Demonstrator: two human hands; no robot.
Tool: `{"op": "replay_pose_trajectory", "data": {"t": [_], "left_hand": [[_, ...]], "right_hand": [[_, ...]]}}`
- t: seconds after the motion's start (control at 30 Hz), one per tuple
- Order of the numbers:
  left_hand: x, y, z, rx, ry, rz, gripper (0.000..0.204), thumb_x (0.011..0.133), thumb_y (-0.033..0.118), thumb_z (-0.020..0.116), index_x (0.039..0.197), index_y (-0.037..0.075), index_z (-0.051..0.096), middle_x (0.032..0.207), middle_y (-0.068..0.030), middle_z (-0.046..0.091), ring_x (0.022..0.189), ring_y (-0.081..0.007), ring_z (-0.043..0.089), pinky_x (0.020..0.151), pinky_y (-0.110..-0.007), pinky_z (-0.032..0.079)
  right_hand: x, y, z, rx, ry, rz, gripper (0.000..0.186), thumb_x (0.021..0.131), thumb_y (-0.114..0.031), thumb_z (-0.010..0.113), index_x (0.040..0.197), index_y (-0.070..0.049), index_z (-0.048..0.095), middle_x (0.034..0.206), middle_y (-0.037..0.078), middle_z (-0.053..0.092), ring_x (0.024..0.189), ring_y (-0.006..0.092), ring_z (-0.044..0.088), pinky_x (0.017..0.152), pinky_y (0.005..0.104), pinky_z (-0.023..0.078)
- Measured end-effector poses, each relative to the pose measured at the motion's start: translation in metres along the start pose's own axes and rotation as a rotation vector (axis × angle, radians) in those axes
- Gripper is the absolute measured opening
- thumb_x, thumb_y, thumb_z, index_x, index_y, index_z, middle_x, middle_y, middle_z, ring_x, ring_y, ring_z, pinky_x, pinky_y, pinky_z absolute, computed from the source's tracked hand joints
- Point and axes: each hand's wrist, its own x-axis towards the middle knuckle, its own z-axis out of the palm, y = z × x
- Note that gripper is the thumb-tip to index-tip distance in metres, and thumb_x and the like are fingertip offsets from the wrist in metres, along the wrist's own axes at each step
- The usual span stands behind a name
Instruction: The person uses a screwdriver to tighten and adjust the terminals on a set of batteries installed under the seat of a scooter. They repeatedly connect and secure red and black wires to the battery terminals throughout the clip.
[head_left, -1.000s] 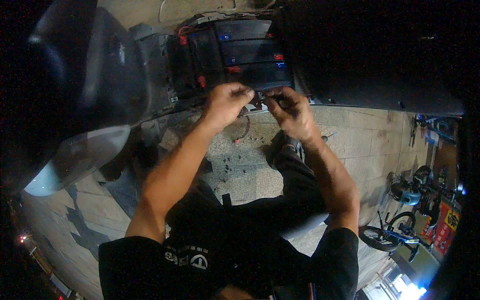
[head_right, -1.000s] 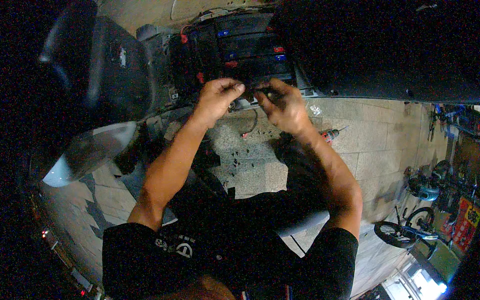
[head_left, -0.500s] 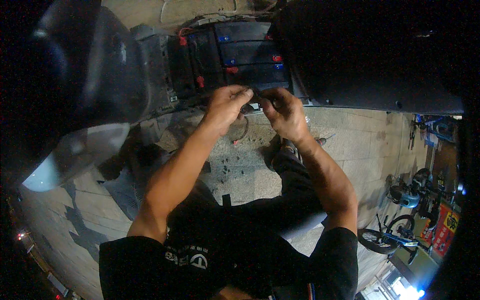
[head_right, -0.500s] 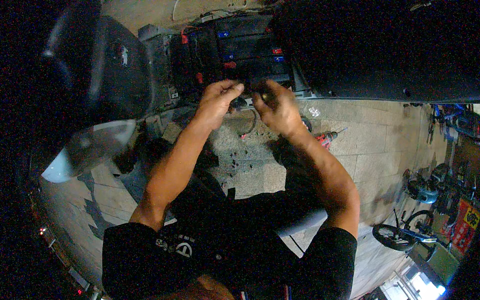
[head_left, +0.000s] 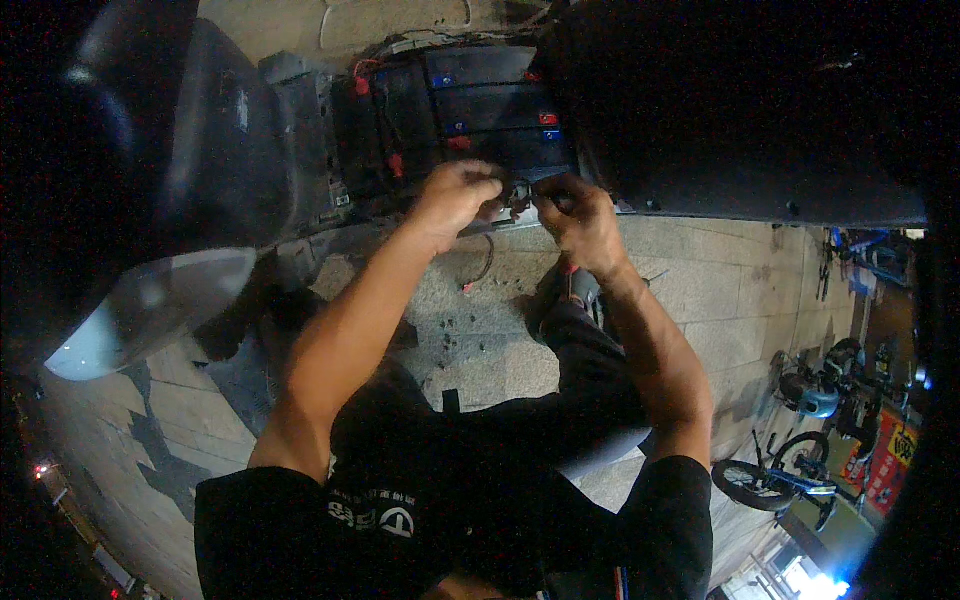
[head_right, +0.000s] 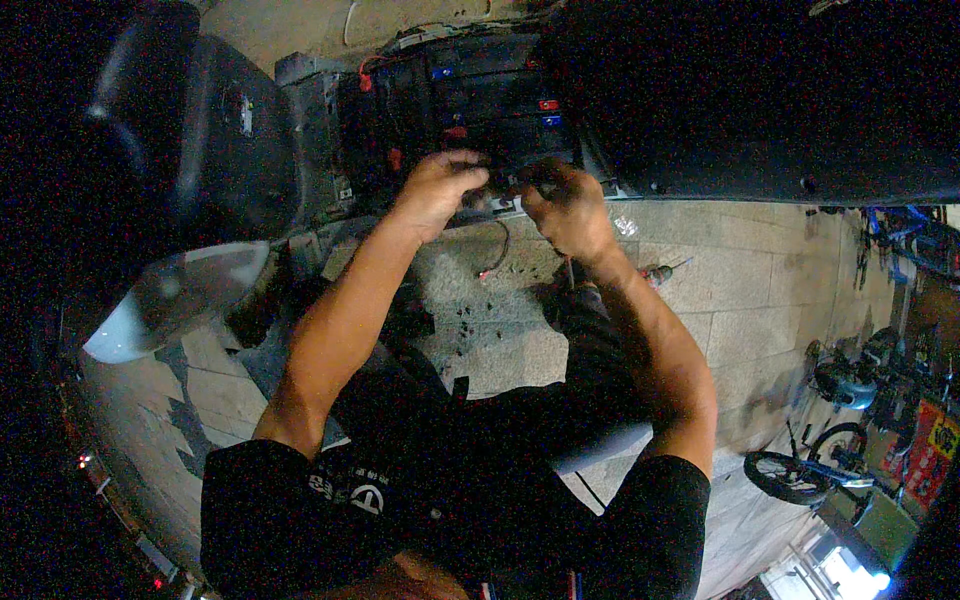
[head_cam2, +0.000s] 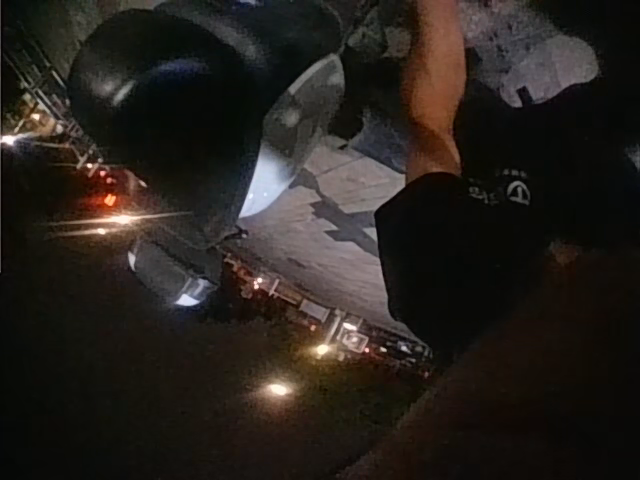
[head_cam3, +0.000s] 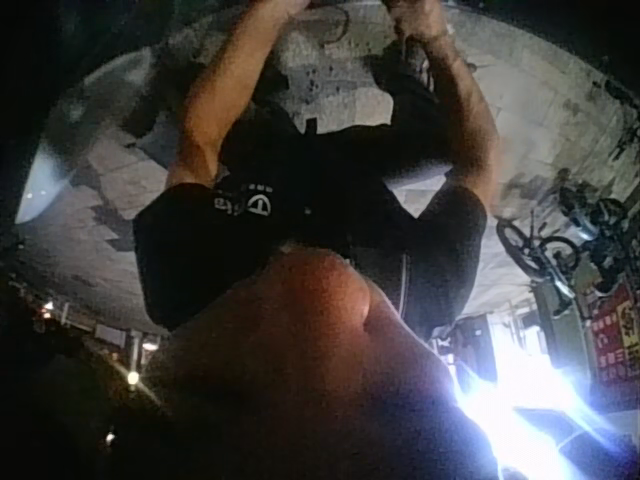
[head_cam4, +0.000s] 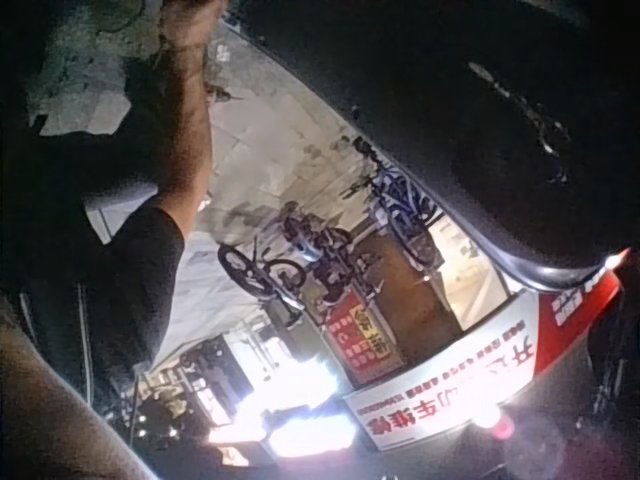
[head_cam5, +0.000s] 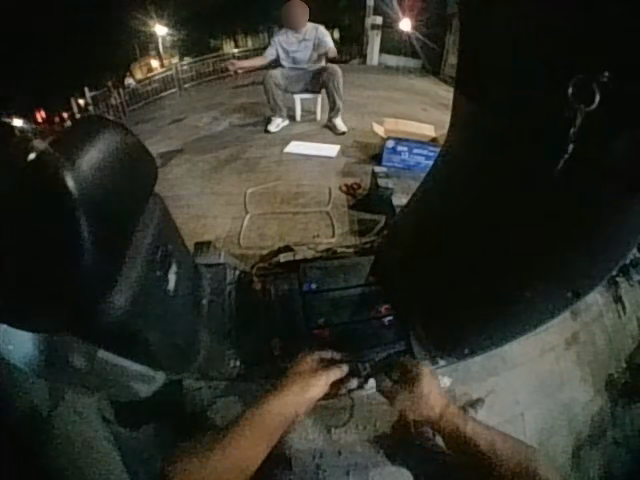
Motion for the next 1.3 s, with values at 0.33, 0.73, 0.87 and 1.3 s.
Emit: {"op": "replay_pose_trajectory", "data": {"t": [0.33, 0.73, 0.87, 1.3], "left_hand": [[0.020, -0.014, 0.008, 0.191, 0.155, 0.129, 0.029, 0.085, 0.017, 0.071, 0.111, 0.004, 0.064, 0.090, -0.0066, 0.067, 0.075, -0.0153, 0.061, 0.062, -0.031, 0.049], [0.013, -0.022, 0.014, -0.093, 0.111, 0.128, 0.019, 0.086, 0.014, 0.068, 0.102, 0.005, 0.068, 0.092, -0.0056, 0.068, 0.078, -0.0162, 0.061, 0.067, -0.031, 0.049], [0.007, -0.020, 0.018, -0.049, 0.158, 0.125, 0.019, 0.086, 0.015, 0.068, 0.101, 0.004, 0.068, 0.091, -0.0049, 0.068, 0.077, -0.0158, 0.061, 0.067, -0.030, 0.048], [-0.001, -0.021, 0.032, -0.085, 0.157, 0.357, 0.016, 0.092, 0.009, 0.061, 0.105, 0.000, 0.064, 0.088, -0.0043, 0.066, 0.081, -0.0126, 0.062, 0.073, -0.027, 0.050]], "right_hand": [[0.004, -0.006, -0.010, -0.143, 0.027, -0.071, 0.021, 0.085, -0.011, 0.064, 0.102, 0.002, 0.068, 0.092, 0.015, 0.070, 0.084, 0.0200, 0.067, 0.077, 0.0298, 0.052], [0.006, 0.005, 0.004, -0.265, 0.075, -0.115, 0.021, 0.082, -0.015, 0.067, 0.097, -0.001, 0.067, 0.089, 0.018, 0.070, 0.081, 0.0303, 0.069, 0.073, 0.0371, 0.055], [0.008, 0.005, 0.006, -0.372, 0.013, -0.132, 0.023, 0.082, -0.014, 0.069, 0.100, 0.000, 0.067, 0.092, 0.020, 0.070, 0.080, 0.0297, 0.070, 0.072, 0.0359, 0.055], [0.015, -0.002, 0.006, -0.184, 0.087, -0.059, 0.022, 0.083, -0.018, 0.070, 0.096, 0.000, 0.068, 0.085, 0.016, 0.070, 0.070, 0.0223, 0.066, 0.064, 0.0329, 0.052]]}}
